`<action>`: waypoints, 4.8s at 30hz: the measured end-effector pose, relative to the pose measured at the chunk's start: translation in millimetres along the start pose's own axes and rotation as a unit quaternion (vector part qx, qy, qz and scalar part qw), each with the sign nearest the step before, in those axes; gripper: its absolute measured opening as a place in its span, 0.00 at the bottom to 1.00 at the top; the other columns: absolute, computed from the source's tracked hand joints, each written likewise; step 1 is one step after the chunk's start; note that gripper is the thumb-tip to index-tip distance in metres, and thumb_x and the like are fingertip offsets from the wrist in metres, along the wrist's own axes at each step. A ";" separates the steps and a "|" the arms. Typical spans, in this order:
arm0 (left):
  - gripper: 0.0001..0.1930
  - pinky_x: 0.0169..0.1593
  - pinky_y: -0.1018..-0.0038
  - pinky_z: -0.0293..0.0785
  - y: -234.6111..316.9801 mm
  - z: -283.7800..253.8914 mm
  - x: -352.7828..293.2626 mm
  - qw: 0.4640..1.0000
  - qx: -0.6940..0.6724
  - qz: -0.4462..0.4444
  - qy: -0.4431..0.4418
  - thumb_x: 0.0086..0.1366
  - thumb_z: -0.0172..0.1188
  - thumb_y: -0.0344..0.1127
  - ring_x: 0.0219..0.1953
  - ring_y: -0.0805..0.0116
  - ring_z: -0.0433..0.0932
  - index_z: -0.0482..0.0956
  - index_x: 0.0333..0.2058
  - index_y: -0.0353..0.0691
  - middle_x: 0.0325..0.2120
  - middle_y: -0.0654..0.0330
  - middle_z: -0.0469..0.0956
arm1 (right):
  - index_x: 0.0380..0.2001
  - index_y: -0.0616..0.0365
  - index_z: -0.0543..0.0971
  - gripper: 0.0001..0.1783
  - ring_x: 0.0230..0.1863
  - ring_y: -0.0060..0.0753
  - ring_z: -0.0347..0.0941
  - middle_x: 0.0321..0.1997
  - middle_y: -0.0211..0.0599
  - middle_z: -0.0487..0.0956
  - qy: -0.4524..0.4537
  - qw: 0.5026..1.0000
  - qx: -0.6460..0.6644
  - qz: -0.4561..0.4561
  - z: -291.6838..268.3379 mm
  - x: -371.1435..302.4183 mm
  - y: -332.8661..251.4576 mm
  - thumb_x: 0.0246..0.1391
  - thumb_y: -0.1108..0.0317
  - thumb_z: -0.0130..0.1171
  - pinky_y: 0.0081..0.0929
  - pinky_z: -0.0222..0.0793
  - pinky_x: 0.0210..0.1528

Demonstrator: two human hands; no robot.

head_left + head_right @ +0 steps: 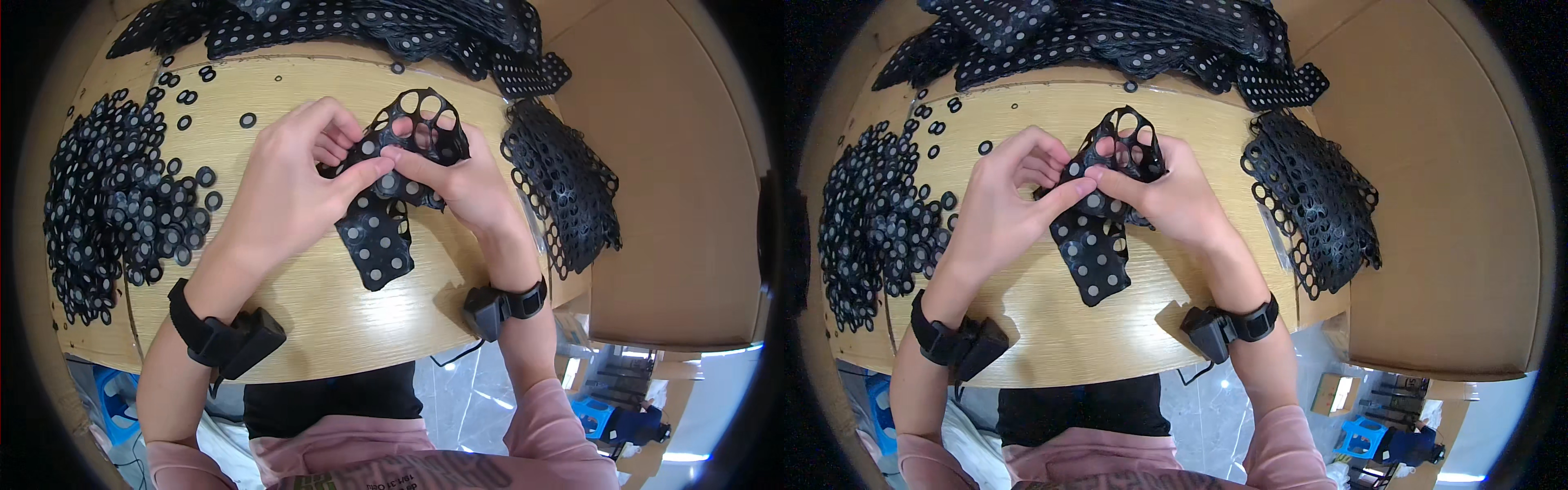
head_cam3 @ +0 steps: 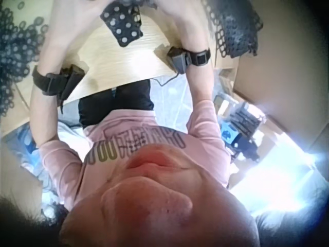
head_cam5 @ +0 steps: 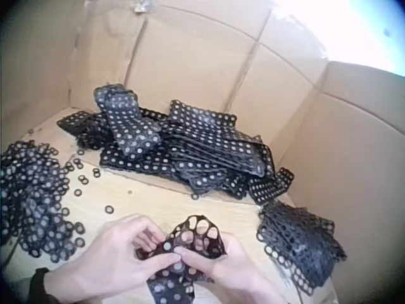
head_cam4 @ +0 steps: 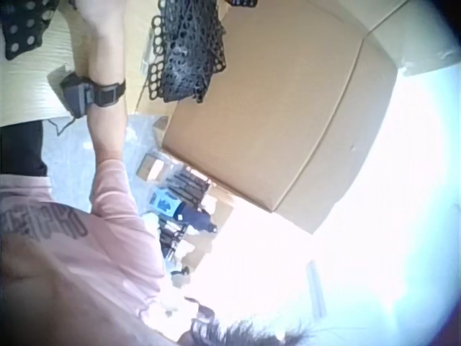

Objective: Manually assemble black plastic grid components by inserting small circular black pieces into the circular holes of a larger plastic grid.

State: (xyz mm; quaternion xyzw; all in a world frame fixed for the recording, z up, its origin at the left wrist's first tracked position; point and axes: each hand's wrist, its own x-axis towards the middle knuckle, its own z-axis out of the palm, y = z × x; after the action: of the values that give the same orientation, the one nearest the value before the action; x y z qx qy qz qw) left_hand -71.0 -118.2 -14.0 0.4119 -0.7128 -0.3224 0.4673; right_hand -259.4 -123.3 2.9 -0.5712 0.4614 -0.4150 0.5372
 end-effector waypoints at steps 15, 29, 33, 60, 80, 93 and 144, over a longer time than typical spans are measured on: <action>0.06 0.43 0.79 0.73 0.0 3.4 -2.8 0.985 -0.140 -0.091 -0.041 0.60 0.60 0.24 0.37 0.76 0.76 0.74 0.33 0.28 0.31 0.61 0.77 | 0.32 0.61 0.76 0.11 0.33 0.11 0.65 0.31 0.21 0.74 0.014 0.998 0.018 -0.063 8.2 -0.6 4.3 0.44 0.77 0.66 0.12 0.63 0.36; 0.07 0.39 0.84 0.67 3.4 -1.3 1.1 0.959 -0.236 -0.156 -0.018 0.64 0.54 0.29 0.33 0.80 0.73 0.77 0.34 0.31 0.29 0.64 0.78 | 0.31 0.60 0.76 0.11 0.36 0.15 0.68 0.32 0.25 0.75 -0.009 0.994 0.099 -0.043 0.5 -1.1 1.4 0.43 0.78 0.66 0.15 0.67 0.42; 0.08 0.46 0.80 0.65 -1.3 -19.6 9.3 0.951 -0.232 -0.202 0.006 0.65 0.54 0.34 0.38 0.77 0.73 0.77 0.34 0.36 0.30 0.66 0.76 | 0.32 0.59 0.73 0.12 0.38 0.22 0.72 0.35 0.31 0.76 -0.016 0.983 0.183 -0.009 -4.0 -2.5 -6.9 0.43 0.79 0.63 0.20 0.70 0.43; 0.13 0.42 0.76 0.73 3.4 1.3 -2.4 0.992 -0.077 -0.089 -0.036 0.54 0.66 0.30 0.36 0.72 0.75 0.76 0.37 0.32 0.31 0.59 0.78 | 0.37 0.62 0.71 0.14 0.37 0.27 0.72 0.34 0.35 0.74 0.011 0.969 0.222 0.106 3.6 0.7 -8.7 0.43 0.78 0.52 0.21 0.68 0.43; 0.08 0.43 0.78 0.73 -5.5 -1.7 -2.0 0.987 -0.108 -0.108 -0.040 0.58 0.59 0.24 0.36 0.72 0.78 0.79 0.38 0.31 0.33 0.56 0.80 | 0.27 0.60 0.76 0.04 0.25 0.09 0.64 0.22 0.18 0.73 -0.025 0.989 -0.146 -0.028 2.9 -3.2 -3.1 0.52 0.73 0.61 0.13 0.60 0.25; 0.08 0.38 0.81 0.73 -2.5 -3.7 0.6 0.985 -0.082 -0.128 -0.085 0.56 0.63 0.25 0.31 0.76 0.77 0.79 0.35 0.28 0.32 0.57 0.80 | 0.24 0.63 0.74 0.06 0.23 0.09 0.60 0.18 0.20 0.69 -0.012 0.975 -0.202 -0.096 10.9 -6.3 -0.8 0.52 0.74 0.59 0.16 0.56 0.22; 0.09 0.43 0.78 0.73 2.5 -2.6 -1.9 0.990 -0.064 -0.078 -0.096 0.59 0.56 0.23 0.37 0.73 0.77 0.77 0.39 0.28 0.31 0.57 0.79 | 0.30 0.62 0.79 0.06 0.25 0.11 0.68 0.22 0.23 0.76 -0.043 0.990 -0.133 -0.006 0.8 -4.6 -13.9 0.50 0.71 0.62 0.14 0.63 0.26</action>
State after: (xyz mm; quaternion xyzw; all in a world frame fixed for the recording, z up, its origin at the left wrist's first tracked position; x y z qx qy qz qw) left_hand -68.9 -115.5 -11.7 0.4025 -0.6980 -0.4411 0.3952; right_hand -258.5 -118.6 16.8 -0.6577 0.4855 -0.3278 0.4735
